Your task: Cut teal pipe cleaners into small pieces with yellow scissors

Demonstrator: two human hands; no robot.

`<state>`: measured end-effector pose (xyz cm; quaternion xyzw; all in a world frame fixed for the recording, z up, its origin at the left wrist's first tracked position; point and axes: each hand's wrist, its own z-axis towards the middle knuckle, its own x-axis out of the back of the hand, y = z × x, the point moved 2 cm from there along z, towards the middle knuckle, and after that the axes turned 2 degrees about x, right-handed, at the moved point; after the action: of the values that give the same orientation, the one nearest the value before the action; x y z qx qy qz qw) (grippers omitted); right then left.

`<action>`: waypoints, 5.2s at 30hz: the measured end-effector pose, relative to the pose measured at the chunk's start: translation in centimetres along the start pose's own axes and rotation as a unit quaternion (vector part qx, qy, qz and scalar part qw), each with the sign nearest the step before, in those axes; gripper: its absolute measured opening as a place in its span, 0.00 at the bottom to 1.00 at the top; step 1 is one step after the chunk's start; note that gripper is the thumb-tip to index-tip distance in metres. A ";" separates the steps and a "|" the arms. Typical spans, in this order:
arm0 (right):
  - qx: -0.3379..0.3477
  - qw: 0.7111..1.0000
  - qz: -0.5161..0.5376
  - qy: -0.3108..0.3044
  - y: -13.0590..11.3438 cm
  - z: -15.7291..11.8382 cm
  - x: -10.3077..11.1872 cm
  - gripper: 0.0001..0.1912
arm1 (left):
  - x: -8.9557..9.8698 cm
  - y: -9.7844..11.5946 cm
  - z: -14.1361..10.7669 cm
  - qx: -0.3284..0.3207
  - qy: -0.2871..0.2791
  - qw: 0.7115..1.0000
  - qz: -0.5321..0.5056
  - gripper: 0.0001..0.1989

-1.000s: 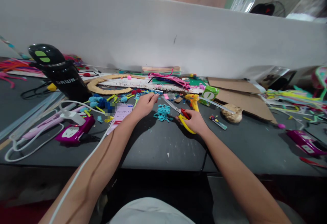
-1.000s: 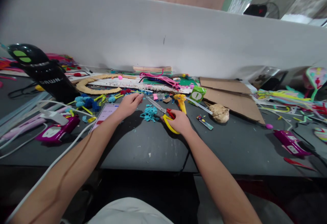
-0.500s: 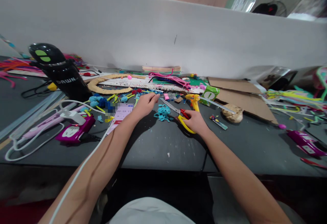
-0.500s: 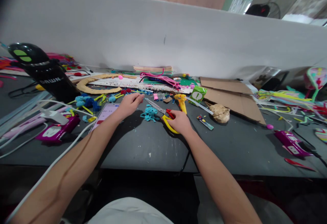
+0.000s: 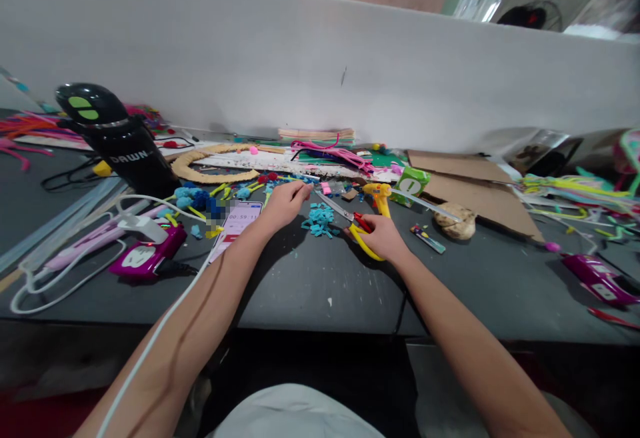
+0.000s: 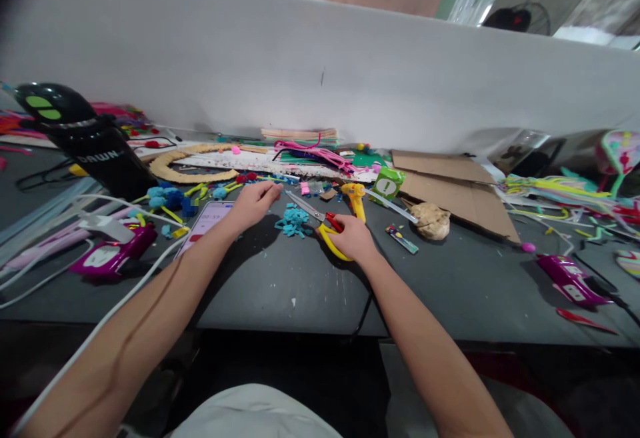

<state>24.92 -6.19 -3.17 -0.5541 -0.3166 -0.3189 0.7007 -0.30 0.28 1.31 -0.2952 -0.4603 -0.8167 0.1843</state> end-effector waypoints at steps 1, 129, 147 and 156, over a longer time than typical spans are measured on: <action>0.001 1.000 0.000 -0.002 0.0 0.0 0.0 0.25 | 0.0 0.0 0.0 -0.001 0.000 1.000 -0.002 0.22; -0.023 0.999 0.022 -0.022 0.0 -0.1 -0.1 0.28 | -0.2 -1.0 0.2 0.002 -0.010 0.998 -0.058 0.13; -0.019 0.999 -0.006 -0.036 -0.6 0.0 0.3 0.29 | -0.2 -0.7 0.1 -0.002 -0.002 0.999 -0.046 0.13; -0.013 0.999 -0.003 -0.036 -0.3 0.1 0.3 0.26 | -0.1 -0.6 0.1 0.010 -0.002 0.999 -0.047 0.13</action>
<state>24.86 -6.16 -2.73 -0.5734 -0.3392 -0.3048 0.6807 -0.49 0.67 0.92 -0.2736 -0.4818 -0.8193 0.1476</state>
